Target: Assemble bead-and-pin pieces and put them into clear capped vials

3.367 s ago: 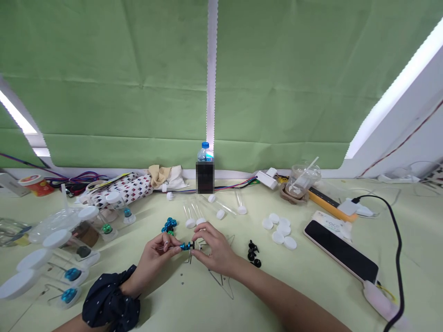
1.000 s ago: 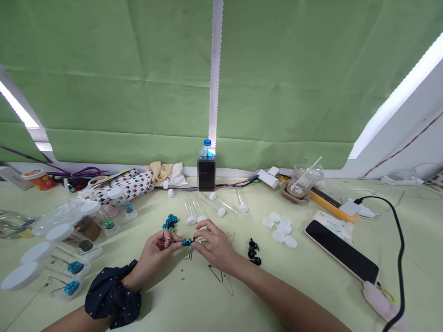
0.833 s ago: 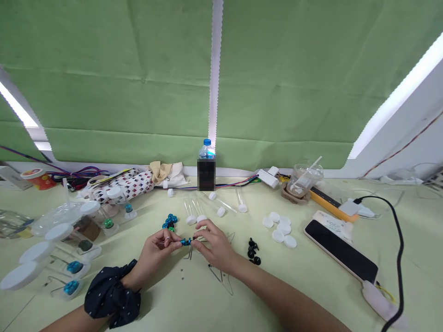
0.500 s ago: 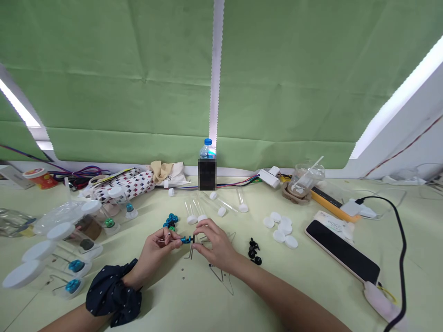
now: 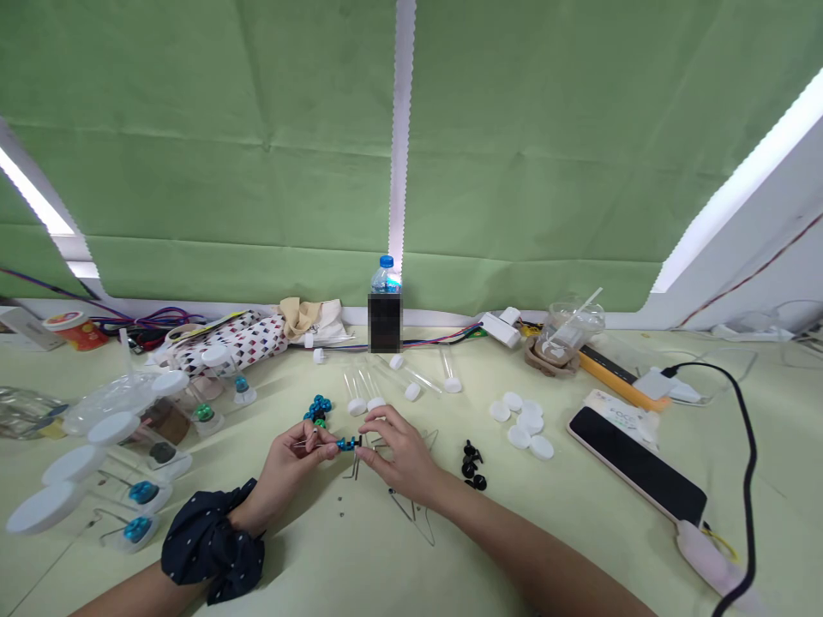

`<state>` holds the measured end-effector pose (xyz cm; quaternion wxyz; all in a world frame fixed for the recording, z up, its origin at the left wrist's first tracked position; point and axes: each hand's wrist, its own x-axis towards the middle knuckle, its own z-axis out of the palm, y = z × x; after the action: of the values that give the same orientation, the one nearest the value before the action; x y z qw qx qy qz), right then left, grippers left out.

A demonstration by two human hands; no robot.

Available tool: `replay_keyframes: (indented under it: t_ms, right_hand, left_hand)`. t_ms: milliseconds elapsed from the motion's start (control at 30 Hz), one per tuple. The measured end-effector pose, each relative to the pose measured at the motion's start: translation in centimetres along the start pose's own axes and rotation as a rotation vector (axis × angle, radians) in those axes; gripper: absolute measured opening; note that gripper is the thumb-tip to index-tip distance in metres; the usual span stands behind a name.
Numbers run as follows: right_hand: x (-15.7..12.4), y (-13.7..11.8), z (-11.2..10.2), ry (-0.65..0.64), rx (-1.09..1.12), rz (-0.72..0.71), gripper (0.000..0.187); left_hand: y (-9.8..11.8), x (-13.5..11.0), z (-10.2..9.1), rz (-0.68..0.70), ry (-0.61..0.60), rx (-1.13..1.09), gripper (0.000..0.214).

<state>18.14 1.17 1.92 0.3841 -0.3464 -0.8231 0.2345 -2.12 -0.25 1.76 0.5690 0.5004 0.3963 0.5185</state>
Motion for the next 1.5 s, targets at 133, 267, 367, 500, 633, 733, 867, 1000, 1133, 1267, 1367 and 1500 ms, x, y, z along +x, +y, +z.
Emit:
replay_keyframes:
  t_ms: [133,267,367,500,633,733,867,1000,1133,1267,1367,1500]
  right_hand:
    - [0.03,-0.01,-0.1,0.0,0.009,-0.001,0.028]
    - [0.05,-0.02,-0.12,0.0,0.013,0.0,0.023]
    - [0.06,-0.05,-0.12,-0.01,0.012,0.013,0.019]
    - [0.04,0.0,-0.09,-0.01,0.005,0.01,0.017]
    - [-0.03,0.22,0.08,-0.002,-0.005,-0.005,0.015]
    - [-0.04,0.38,0.25,0.004,-0.007,-0.019,0.014]
    - [0.02,0.32,0.28,0.001,-0.003,-0.026,0.014]
    - [0.07,0.07,-0.04,0.003,-0.003,-0.012,0.019]
    - [0.04,-0.04,-0.31,-0.001,0.012,-0.007,0.031]
    - [0.03,-0.05,-0.38,-0.009,0.015,-0.026,0.022]
    - [0.07,-0.1,-0.37,-0.008,0.012,-0.032,0.02]
    - [0.07,-0.03,-0.24,0.0,0.003,-0.04,0.018]
  left_hand:
    - [0.01,0.02,-0.05,-0.002,0.006,0.002,0.034]
    - [-0.05,0.09,-0.02,-0.001,0.006,0.002,0.035]
    - [-0.04,0.08,0.0,0.0,0.004,0.005,0.035]
    - [0.07,-0.04,0.02,0.003,0.0,0.007,0.034]
    - [0.1,-0.08,0.07,0.0,-0.004,0.006,0.034]
    - [0.08,-0.06,0.12,0.003,-0.004,0.011,0.034]
    - [0.2,-0.07,0.22,-0.001,-0.002,0.011,0.034]
    - [0.39,-0.13,0.35,-0.011,0.019,0.02,0.035]
    - [0.49,-0.22,0.39,-0.013,0.027,0.028,0.035]
    - [0.46,-0.29,0.3,-0.013,0.022,0.025,0.035]
    - [0.42,-0.29,0.22,-0.008,0.014,0.031,0.036]
    - [0.43,-0.23,0.26,-0.004,0.009,0.042,0.035]
